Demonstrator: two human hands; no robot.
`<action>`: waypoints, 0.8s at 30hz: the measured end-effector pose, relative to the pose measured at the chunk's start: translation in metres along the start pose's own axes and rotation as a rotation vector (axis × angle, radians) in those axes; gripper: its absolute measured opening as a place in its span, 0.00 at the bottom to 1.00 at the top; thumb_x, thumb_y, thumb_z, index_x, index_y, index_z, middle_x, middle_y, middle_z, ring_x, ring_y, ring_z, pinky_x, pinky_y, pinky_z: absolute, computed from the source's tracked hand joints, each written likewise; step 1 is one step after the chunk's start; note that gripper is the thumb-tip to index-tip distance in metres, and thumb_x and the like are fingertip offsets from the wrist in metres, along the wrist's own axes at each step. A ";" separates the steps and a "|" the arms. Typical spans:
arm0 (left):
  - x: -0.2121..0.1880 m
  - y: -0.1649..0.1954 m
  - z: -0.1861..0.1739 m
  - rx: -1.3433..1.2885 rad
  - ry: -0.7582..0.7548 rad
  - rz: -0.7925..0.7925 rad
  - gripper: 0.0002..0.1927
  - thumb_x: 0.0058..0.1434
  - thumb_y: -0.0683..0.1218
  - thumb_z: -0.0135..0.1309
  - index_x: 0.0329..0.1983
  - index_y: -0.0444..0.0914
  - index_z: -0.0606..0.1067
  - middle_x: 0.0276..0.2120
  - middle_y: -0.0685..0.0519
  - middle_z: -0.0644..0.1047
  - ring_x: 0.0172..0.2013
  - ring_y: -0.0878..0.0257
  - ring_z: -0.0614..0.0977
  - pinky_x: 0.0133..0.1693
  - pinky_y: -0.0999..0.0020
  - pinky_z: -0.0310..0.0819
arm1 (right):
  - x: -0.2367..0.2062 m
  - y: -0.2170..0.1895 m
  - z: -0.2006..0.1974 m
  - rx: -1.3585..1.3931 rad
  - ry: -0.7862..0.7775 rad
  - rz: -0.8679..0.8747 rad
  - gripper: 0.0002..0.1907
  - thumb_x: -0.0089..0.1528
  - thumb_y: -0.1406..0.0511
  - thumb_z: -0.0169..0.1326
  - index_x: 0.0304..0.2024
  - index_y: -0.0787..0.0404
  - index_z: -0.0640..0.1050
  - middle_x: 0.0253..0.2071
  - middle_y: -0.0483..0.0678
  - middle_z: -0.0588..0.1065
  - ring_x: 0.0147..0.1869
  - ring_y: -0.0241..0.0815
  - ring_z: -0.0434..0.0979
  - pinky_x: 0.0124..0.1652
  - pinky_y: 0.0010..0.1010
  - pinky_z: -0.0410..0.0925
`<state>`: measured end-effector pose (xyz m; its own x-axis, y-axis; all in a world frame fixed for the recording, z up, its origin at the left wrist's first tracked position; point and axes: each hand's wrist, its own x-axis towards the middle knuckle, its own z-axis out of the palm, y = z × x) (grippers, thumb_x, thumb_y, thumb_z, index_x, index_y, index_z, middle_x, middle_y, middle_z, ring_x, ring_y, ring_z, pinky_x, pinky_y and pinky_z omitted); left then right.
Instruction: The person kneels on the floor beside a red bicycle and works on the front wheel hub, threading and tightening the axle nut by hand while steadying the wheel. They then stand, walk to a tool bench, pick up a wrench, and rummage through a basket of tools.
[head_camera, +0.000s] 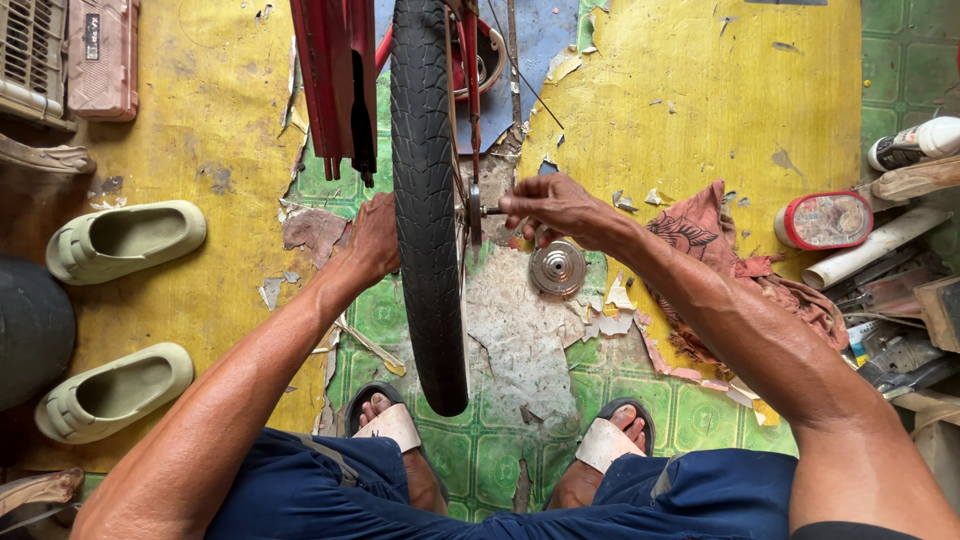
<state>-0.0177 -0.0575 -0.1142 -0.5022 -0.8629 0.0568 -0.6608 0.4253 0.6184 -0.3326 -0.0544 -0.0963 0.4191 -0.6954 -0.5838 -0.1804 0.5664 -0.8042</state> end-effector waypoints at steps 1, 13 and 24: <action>0.001 0.000 0.000 0.006 -0.018 -0.009 0.12 0.60 0.48 0.55 0.33 0.32 0.73 0.29 0.35 0.75 0.32 0.33 0.76 0.35 0.43 0.69 | 0.000 0.000 0.001 0.016 0.029 0.054 0.17 0.66 0.54 0.53 0.41 0.62 0.80 0.28 0.45 0.79 0.24 0.31 0.76 0.21 0.23 0.70; 0.001 0.001 -0.001 0.014 -0.059 -0.052 0.13 0.60 0.48 0.56 0.31 0.32 0.73 0.26 0.36 0.74 0.28 0.36 0.76 0.33 0.44 0.68 | 0.004 0.005 -0.003 0.052 0.040 0.082 0.17 0.64 0.55 0.56 0.41 0.63 0.80 0.27 0.47 0.80 0.23 0.33 0.76 0.20 0.23 0.70; 0.001 -0.002 -0.001 0.002 -0.023 0.012 0.12 0.58 0.48 0.56 0.32 0.32 0.73 0.27 0.35 0.75 0.30 0.34 0.76 0.32 0.45 0.69 | 0.002 0.002 -0.001 0.007 0.007 0.041 0.20 0.66 0.54 0.55 0.40 0.66 0.79 0.30 0.47 0.79 0.25 0.31 0.76 0.23 0.23 0.71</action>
<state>-0.0164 -0.0595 -0.1143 -0.5225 -0.8514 0.0458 -0.6560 0.4358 0.6163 -0.3333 -0.0551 -0.0992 0.4055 -0.6741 -0.6173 -0.1915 0.5977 -0.7785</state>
